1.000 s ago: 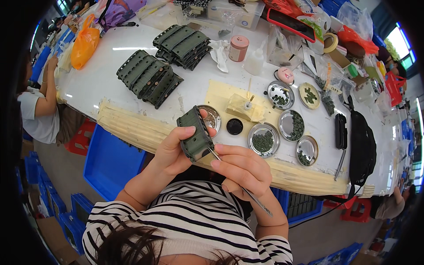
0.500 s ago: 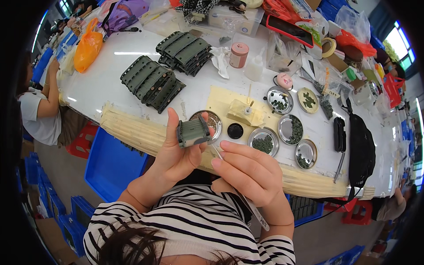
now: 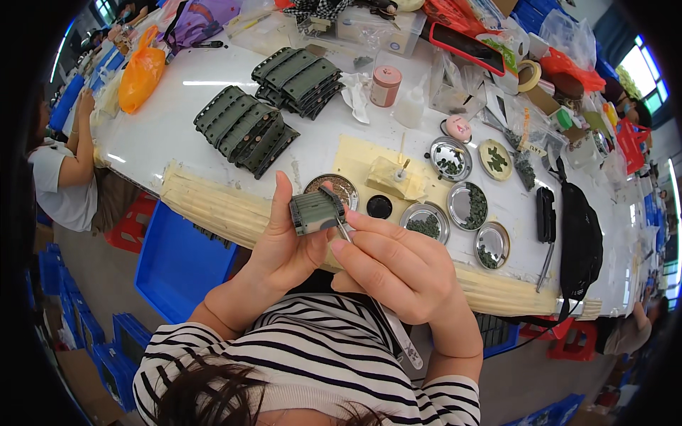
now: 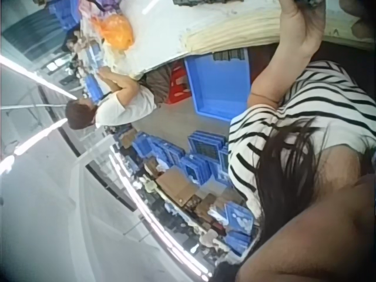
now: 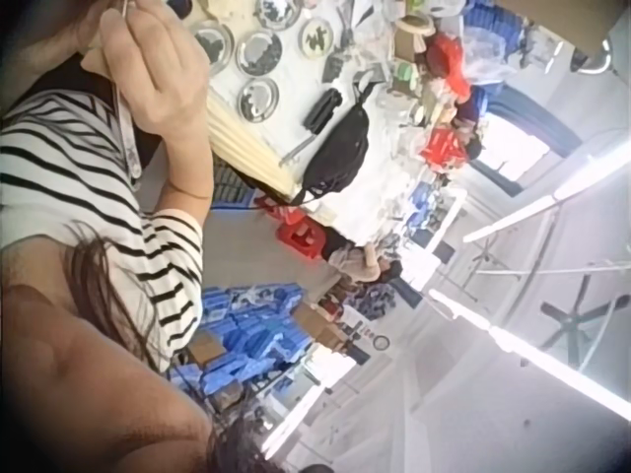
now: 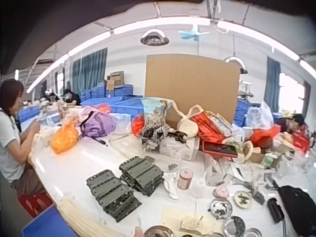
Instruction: Applying paint to small green plastic model components using a brush and organizing them on a workbench.
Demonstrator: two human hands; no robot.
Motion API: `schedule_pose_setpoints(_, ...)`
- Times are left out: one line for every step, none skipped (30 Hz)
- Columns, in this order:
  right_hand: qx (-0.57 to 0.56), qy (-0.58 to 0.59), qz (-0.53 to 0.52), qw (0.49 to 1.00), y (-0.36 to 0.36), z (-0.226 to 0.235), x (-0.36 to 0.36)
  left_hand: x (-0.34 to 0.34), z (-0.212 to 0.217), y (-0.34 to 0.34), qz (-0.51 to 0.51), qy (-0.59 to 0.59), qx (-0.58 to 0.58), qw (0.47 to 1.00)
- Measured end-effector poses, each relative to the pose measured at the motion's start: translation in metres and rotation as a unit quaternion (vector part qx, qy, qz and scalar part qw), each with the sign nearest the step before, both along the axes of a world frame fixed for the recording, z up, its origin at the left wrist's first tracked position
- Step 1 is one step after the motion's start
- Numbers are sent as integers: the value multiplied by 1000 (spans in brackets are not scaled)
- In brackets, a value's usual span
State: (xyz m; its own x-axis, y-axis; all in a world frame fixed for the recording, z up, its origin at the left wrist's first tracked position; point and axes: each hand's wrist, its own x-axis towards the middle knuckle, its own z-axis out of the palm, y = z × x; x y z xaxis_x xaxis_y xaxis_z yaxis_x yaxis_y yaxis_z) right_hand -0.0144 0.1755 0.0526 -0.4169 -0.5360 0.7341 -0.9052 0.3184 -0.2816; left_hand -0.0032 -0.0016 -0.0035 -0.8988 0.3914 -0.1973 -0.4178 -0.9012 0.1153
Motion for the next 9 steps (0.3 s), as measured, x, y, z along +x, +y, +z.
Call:
schedule_pose_setpoints(2, 0, -1, 1000, 0, 0, 0, 0, 0, 0, 1, -2, 0, 1000)
schedule_pose_setpoints(4, 1, -2, 1000, 0, 0, 0, 0, 0, 0, 2, -5, 1, 1000)
schedule_pose_setpoints(4, 1, -3, 1000, 0, 0, -1, -1, 0, 0, 4, -5, -4, 1000)
schedule_pose_setpoints(4, 1, -4, 1000, 0, -1, -1, -1, 0, 1, 6, -5, -10, 1000)
schedule_pose_setpoints(4, 2, -5, 1000, 0, -1, -1, -1, 0, 1, 7, -5, -15, 1000)
schedule_pose_setpoints(12, 6, 2, 1000, 1, -1, -2, -1, 1, 1, 9, -1, -18, 1000)
schedule_pose_setpoints(20, 11, 9, 1000, 2, -1, -3, -1, 1, 1, 10, 2, -21, 1000)
schedule_pose_setpoints(28, 15, 17, 999, 3, -1, -3, 0, 1, 1, 12, 4, -25, 1000)
schedule_pose_setpoints(31, 20, 15, 999, 2, -1, -3, 0, 2, 1, 14, -3, -27, 1000)
